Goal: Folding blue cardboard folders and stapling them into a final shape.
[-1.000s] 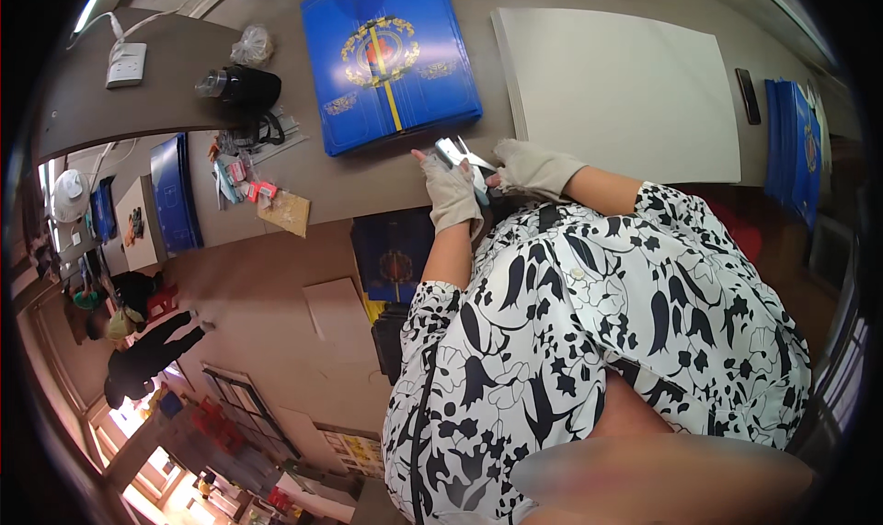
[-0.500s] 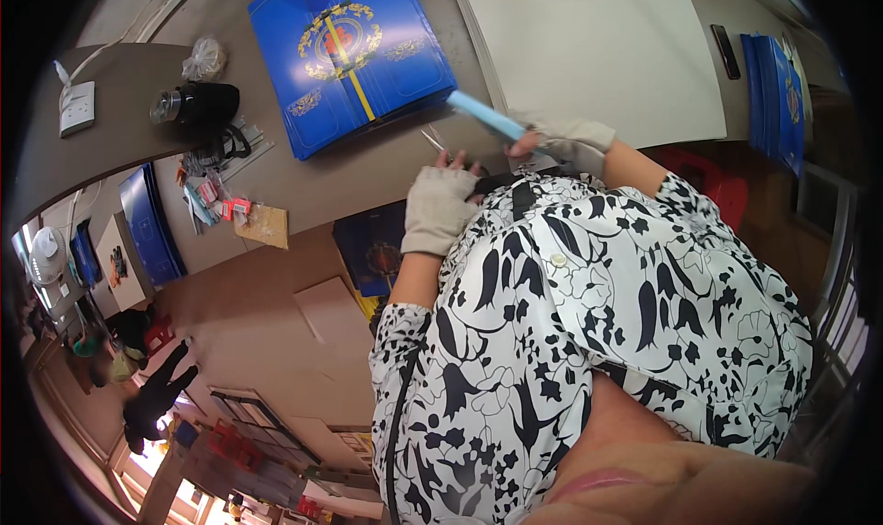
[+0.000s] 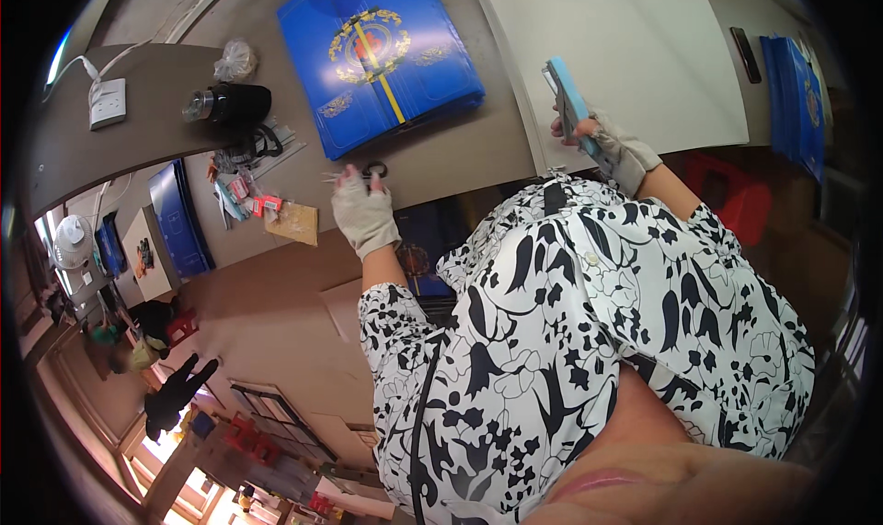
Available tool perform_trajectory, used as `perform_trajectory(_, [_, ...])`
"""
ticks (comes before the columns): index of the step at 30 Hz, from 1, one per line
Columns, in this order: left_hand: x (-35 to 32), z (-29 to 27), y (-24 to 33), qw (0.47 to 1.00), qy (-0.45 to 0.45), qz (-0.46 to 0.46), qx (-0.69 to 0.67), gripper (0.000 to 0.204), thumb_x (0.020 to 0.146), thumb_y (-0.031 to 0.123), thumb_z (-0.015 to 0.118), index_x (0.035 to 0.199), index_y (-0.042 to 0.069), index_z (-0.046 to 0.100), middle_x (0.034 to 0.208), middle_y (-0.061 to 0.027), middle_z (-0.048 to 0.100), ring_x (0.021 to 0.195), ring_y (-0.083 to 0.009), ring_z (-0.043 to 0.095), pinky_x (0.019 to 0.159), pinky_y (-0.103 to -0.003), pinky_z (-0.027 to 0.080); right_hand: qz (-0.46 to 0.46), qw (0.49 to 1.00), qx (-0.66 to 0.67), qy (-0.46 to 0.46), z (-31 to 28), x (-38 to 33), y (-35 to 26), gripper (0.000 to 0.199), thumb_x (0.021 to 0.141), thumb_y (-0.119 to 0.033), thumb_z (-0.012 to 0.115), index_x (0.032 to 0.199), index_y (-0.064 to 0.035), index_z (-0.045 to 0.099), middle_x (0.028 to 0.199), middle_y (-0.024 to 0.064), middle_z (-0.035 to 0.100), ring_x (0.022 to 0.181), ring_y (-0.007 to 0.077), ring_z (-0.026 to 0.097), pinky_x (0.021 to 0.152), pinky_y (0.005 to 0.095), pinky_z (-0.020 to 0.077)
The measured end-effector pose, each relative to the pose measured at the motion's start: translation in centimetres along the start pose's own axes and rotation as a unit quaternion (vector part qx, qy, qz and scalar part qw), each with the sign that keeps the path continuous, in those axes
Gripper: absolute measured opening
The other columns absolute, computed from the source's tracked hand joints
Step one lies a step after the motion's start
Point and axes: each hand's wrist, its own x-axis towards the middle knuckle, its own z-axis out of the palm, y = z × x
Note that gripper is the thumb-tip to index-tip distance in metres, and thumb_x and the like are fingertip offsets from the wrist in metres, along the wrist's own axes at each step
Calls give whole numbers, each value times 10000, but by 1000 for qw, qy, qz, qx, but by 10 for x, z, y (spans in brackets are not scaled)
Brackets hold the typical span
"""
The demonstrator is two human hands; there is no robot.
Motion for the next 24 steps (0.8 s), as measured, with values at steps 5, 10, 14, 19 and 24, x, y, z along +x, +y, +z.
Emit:
perform_trajectory(5, [65,-75,50,997,76,7,-27,808,664,456,693,1302,54,401,1310,-247,399,1231,-356,381,990,-415,329,-12,1000,-17,14,-3,-3,4,685,584,-270,561,1205,-15,419,924,101,573,839,174,546,622,256,429])
perform_trajectory(10, [108,-71,90,982,-25,187,21,899,621,459,718,1356,110,334,1391,-194,317,1283,-342,320,998,-424,311,-20,1000,-11,-1,-20,8,18,657,596,-294,579,1178,-25,437,896,91,579,808,167,555,633,278,438])
perform_trajectory(14, [106,-36,96,976,-67,206,14,733,646,293,653,1318,127,410,1356,-178,386,1232,-356,395,968,-389,346,-24,999,-46,7,-13,12,18,623,589,-214,600,1155,-10,441,917,108,581,879,198,566,770,291,461])
perform_trajectory(19, [71,-42,127,983,-26,178,-32,603,666,230,635,1242,127,491,1273,-198,469,1131,-368,483,943,-395,386,38,976,-206,58,-10,9,32,446,659,-163,547,1072,-11,478,837,102,603,766,180,581,672,281,473])
perform_trajectory(24, [63,-50,146,983,43,145,-109,477,699,207,649,1163,136,561,1157,-253,535,1071,-380,523,941,-402,397,71,963,-251,72,16,1,34,314,727,-236,588,976,-45,565,777,150,617,743,285,598,657,362,465])
